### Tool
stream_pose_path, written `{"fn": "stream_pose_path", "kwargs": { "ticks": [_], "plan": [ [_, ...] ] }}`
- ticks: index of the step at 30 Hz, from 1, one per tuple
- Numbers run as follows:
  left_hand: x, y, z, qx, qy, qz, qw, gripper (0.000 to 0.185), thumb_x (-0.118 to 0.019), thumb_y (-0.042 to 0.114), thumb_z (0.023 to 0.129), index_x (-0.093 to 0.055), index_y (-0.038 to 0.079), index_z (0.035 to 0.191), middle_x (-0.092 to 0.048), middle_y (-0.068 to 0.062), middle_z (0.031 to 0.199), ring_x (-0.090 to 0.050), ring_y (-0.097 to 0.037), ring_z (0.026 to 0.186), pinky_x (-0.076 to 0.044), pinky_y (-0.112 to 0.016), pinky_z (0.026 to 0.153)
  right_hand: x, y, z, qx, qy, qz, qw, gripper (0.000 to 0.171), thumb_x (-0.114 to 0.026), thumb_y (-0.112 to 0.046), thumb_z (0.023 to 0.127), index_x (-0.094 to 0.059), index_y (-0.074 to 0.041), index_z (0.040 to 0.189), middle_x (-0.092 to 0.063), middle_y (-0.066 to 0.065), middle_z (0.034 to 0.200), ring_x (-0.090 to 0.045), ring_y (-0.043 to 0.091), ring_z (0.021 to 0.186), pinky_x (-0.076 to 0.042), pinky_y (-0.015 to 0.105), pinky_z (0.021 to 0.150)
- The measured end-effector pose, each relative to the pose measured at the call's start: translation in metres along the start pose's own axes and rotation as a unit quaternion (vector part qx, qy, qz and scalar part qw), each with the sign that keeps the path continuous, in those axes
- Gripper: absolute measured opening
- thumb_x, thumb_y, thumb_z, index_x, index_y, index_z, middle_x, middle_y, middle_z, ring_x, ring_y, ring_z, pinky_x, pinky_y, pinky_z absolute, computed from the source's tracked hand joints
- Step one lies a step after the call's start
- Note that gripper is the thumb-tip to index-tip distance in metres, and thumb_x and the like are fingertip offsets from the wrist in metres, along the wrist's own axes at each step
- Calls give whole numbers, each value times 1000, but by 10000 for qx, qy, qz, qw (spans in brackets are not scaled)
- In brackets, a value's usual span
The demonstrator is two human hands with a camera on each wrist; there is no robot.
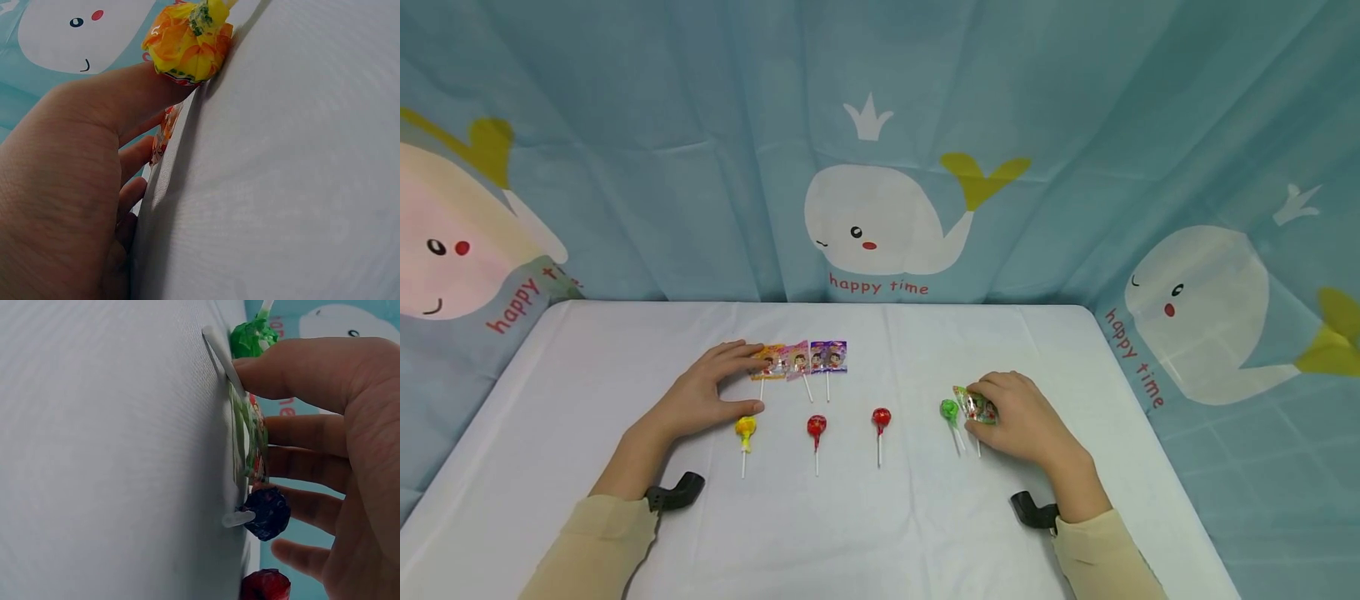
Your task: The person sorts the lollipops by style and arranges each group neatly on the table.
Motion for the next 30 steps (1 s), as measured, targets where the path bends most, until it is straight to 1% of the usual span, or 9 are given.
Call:
{"fn": "stream_pose_path", "kwargs": {
  "ticks": [5, 12, 15, 22, 30],
  "plan": [
    [1, 1, 0, -10, -4, -24, 10000, 71, -94, 47, 85, -70, 24, 148, -49, -5, 168, -29, -39, 161, -26, -78, 121, -1, 1, 2, 14, 60, -29, 10000, 47, -91, -30, 88, -77, -8, 128, -74, 4, 125, -67, 33, 122, -37, 65, 121],
    [1, 2, -1, -56, 87, -24, 9999, 69, -93, 46, 86, -71, 22, 147, -50, -8, 167, -31, -42, 159, -27, -80, 118, 2, 1, 5, 65, 127, -74, 9999, 49, -91, -33, 88, -77, -8, 128, -73, 5, 126, -66, 34, 124, -38, 63, 121],
    [0, 2, -1, -33, 71, -16, 10000, 69, -93, 46, 86, -71, 22, 147, -49, -8, 168, -30, -42, 160, -27, -80, 119, 3, 0, 5, 103, 193, -69, 9997, 49, -90, -33, 88, -77, -7, 128, -73, 6, 126, -66, 34, 123, -39, 60, 121],
    [-1, 0, -2, 5, 46, 42, 10000, 71, -93, 48, 86, -70, 24, 148, -48, -6, 169, -30, -41, 160, -27, -79, 119, 5, 0, 8, 288, 427, -94, 9986, 47, -89, -32, 89, -77, -6, 127, -74, 7, 124, -66, 33, 122, -45, 56, 114],
    [0, 0, -1, -36, 9, 69, 10000, 72, -93, 48, 86, -70, 23, 149, -49, -7, 168, -30, -41, 160, -27, -78, 120, 10, -3, 13, 242, 377, -125, 9989, 47, -89, -32, 90, -77, -6, 127, -74, 7, 125, -66, 34, 125, -45, 56, 115]
  ]
}}
Point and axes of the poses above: each hand's wrist, its own z-axis towards the middle knuckle, its own x-axis out of the back of the hand, y = z × x, the point moved 1 cm from there along z, towards the middle knuckle
